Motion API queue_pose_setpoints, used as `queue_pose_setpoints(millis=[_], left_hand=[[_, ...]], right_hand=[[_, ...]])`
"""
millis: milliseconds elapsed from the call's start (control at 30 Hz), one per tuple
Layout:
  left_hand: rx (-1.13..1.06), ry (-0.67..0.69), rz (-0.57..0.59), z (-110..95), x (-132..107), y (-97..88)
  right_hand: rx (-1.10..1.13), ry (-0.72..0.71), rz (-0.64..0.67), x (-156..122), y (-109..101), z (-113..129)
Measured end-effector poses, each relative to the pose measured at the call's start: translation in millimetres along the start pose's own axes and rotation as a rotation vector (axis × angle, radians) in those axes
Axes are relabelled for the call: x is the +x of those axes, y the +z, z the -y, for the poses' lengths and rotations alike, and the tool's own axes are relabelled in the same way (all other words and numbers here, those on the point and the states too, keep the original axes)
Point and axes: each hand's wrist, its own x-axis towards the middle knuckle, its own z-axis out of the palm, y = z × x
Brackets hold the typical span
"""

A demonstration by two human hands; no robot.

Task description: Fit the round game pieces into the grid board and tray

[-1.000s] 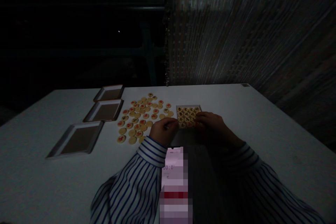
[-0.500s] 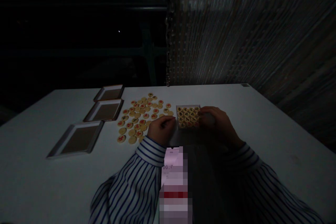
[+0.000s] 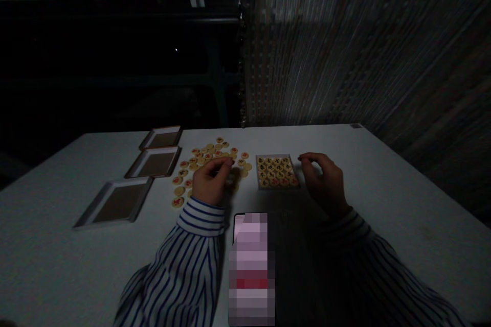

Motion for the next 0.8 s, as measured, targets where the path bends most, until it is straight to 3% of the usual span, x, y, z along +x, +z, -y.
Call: queue_pose_setpoints(millis=[333, 500, 667, 800], left_hand=[[-0.009, 0.007, -0.069, -13.7, 22.8, -24.3], [0.082, 0.019, -0.106, -7.0, 23.1, -35.6], [0.187, 0.012, -0.064, 7.0, 18.7, -37.4], [0.284, 0.178, 0.037, 17.1, 16.9, -36.9]], right_hand=[[-0.023, -0.025, -0.011, 1.2, -1.5, 1.1], [-0.014, -0.039, 0.01, 0.2, -0.7, 1.2], [0.001, -0.05, 0.065, -1.9, 2.4, -0.1], [0.022, -0.026, 0.102, -1.0, 6.2, 2.0]])
